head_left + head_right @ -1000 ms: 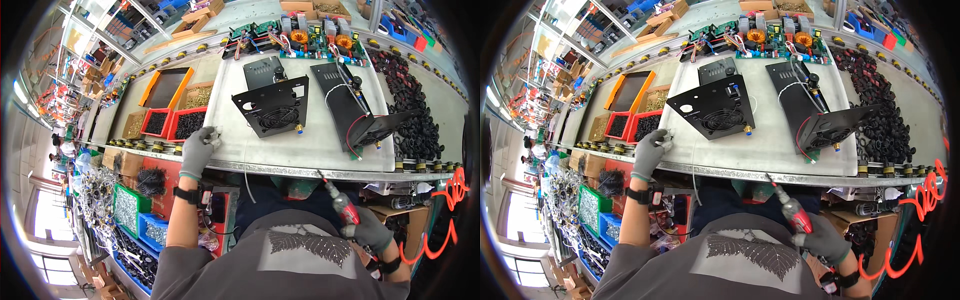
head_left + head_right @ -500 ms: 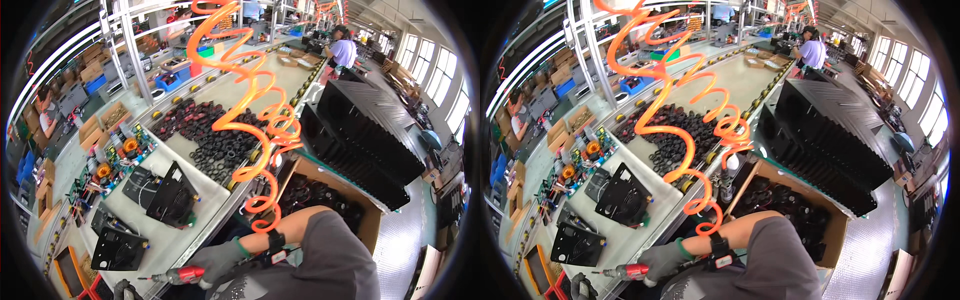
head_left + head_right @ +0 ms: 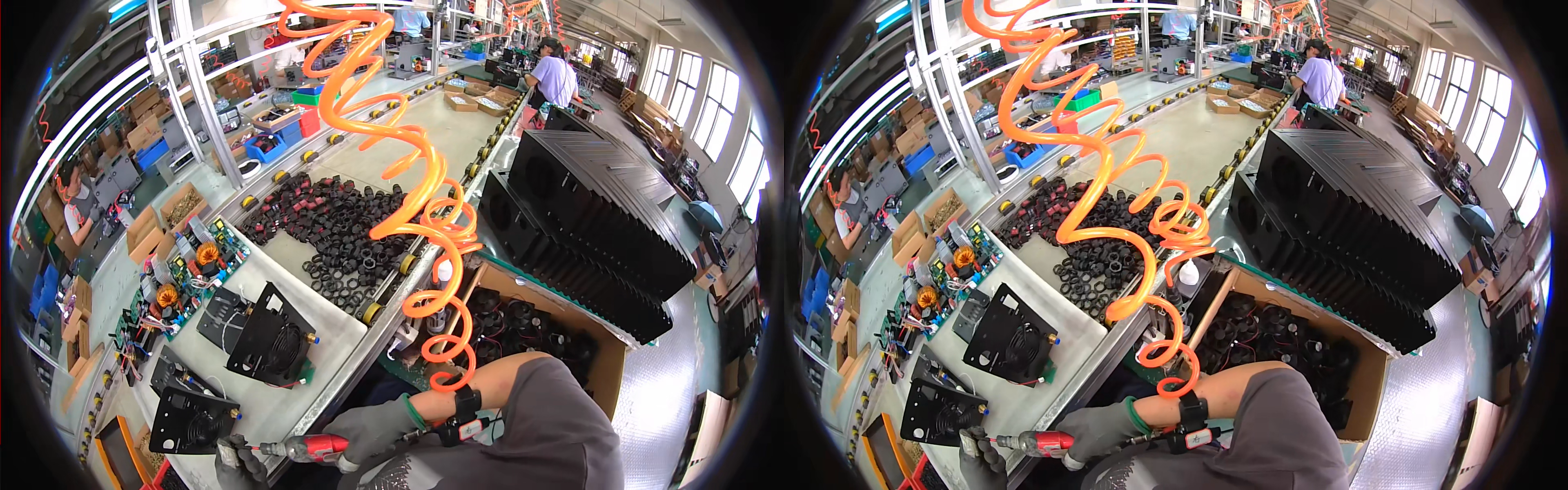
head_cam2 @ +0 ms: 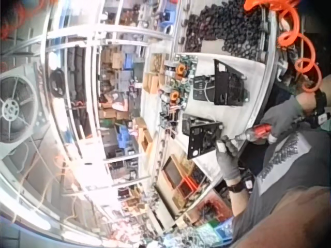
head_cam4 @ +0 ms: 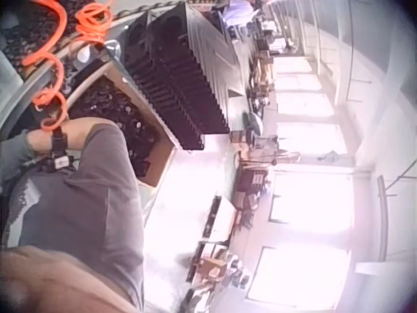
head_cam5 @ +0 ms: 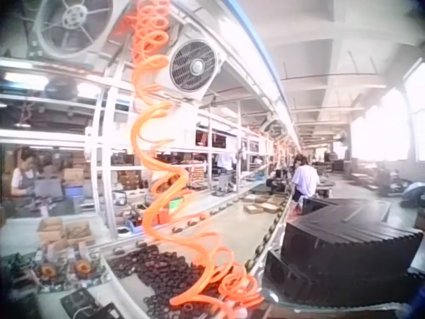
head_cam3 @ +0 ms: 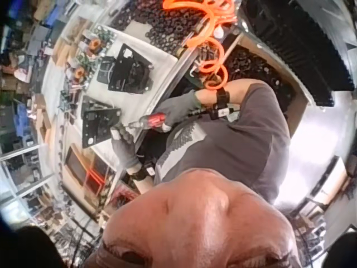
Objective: The worker is assembling electronic chassis components, installing fans, applying sealant, and securing parts with a pneumatic screwdriver.
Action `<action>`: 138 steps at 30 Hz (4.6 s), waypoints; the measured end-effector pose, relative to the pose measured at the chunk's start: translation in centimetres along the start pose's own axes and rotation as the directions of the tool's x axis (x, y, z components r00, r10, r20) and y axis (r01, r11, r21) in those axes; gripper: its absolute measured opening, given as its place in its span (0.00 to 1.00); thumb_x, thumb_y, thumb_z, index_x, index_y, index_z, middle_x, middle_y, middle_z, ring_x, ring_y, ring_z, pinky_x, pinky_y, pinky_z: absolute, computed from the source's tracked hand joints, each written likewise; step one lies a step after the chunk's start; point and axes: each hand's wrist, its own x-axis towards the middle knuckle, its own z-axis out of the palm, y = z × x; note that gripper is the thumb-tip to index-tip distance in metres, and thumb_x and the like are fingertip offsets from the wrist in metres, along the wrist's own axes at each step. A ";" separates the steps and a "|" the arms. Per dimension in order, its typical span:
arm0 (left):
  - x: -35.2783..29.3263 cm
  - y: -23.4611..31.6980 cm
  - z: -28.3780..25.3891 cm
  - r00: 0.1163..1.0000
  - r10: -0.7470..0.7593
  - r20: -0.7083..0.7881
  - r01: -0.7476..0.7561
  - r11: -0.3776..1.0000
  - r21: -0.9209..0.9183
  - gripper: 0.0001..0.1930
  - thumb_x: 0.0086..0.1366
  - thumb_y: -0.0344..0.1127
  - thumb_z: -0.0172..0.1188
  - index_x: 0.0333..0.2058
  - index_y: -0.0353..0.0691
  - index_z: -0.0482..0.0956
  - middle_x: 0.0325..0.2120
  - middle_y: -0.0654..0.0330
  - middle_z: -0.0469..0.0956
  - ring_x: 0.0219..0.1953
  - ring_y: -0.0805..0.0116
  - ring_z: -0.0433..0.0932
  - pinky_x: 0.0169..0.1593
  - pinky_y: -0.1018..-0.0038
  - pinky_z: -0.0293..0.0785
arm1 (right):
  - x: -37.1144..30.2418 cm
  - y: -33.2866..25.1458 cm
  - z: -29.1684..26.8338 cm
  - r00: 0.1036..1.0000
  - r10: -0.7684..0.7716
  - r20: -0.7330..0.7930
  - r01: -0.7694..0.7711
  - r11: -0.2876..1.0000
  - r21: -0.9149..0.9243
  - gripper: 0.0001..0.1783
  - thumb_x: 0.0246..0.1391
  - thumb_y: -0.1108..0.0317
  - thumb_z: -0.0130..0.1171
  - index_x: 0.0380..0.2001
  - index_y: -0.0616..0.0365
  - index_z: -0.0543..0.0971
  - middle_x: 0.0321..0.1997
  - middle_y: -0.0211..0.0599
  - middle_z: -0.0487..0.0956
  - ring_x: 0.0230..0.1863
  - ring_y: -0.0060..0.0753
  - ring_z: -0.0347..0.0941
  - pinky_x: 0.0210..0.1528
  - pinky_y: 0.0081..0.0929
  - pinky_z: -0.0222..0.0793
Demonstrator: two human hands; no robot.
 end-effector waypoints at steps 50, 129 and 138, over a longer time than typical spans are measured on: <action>11.1 0.0 3.5 0.915 0.100 0.391 -0.251 0.899 0.359 0.24 0.45 0.15 0.63 0.46 0.31 0.79 0.39 0.61 0.81 0.38 0.71 0.78 0.45 0.75 0.76 | -17.6 -7.0 -6.8 0.705 0.359 -0.612 -0.709 0.399 -0.582 0.25 0.38 0.52 0.66 0.36 0.61 0.81 0.28 0.48 0.80 0.34 0.48 0.79 0.38 0.37 0.73; 4.2 -4.9 -2.8 0.725 0.642 0.249 -0.605 0.422 0.676 0.16 0.60 0.31 0.63 0.46 0.32 0.78 0.37 0.54 0.79 0.34 0.64 0.78 0.39 0.71 0.75 | 6.4 -17.2 -26.9 0.435 -0.448 -0.781 0.675 0.736 -0.046 0.16 0.58 0.51 0.56 0.36 0.51 0.78 0.21 0.28 0.73 0.18 0.20 0.64 0.17 0.21 0.57; 2.8 8.3 5.1 0.315 0.799 0.512 -0.734 -0.137 0.665 0.25 0.53 0.34 0.70 0.50 0.39 0.75 0.35 0.52 0.78 0.35 0.52 0.77 0.40 0.65 0.74 | -2.3 -13.6 -6.8 0.280 -0.909 -0.307 0.211 0.371 -0.904 0.21 0.41 0.73 0.71 0.41 0.55 0.78 0.35 0.36 0.78 0.31 0.39 0.75 0.36 0.28 0.72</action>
